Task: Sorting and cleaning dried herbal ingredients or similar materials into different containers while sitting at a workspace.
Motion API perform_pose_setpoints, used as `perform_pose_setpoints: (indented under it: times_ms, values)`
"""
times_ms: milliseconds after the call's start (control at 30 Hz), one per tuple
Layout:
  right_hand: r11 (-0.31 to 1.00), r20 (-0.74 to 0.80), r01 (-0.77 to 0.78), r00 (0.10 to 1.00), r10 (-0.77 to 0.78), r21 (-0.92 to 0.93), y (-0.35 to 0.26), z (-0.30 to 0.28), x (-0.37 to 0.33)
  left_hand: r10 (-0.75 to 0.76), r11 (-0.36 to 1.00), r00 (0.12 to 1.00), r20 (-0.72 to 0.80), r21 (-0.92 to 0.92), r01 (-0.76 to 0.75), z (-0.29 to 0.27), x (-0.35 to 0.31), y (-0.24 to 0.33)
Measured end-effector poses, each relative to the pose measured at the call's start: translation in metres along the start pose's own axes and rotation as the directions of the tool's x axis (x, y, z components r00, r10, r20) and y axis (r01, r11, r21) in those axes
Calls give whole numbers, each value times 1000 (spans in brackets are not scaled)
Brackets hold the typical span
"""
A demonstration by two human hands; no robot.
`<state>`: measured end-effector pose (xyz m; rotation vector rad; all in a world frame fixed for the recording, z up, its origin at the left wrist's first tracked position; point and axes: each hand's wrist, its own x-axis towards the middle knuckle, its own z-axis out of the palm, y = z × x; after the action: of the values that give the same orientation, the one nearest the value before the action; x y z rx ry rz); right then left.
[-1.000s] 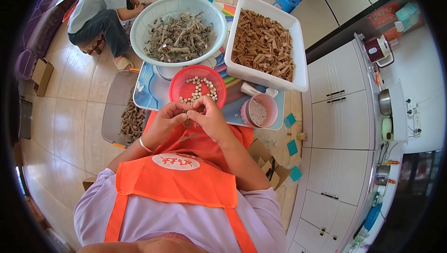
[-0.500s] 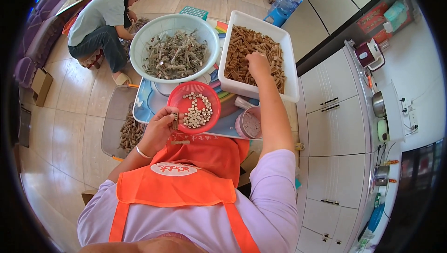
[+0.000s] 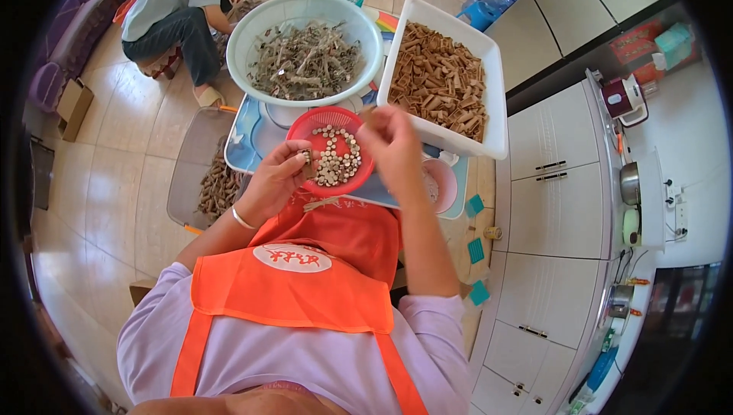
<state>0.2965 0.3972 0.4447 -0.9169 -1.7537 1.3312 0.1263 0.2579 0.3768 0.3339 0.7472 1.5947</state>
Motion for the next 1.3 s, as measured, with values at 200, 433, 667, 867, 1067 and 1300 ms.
perform_pose_setpoints:
  times_ms: [200,433,667,867,1067,1300]
  values:
    - [998,25,62,998,-62,3,31,40,-68,38,999,998,59,2,-38,6,-4,-8]
    - [992,-10,73,997,-74,-107,21,50,-94,215,931,960,179,259,-257,7,-14,-15]
    - [954,59,155,988,-144,-258,10,50,-99,251,890,947,198,336,-306,5,-18,-15]
    - [942,91,155,987,-133,-297,9,48,-99,254,893,946,203,327,-310,6,-18,-17]
    - [899,128,236,971,-203,-368,18,48,-98,268,849,940,211,409,-334,5,-16,-21]
    - [956,168,213,969,-180,-203,26,38,-99,193,858,955,225,433,-276,12,-23,2]
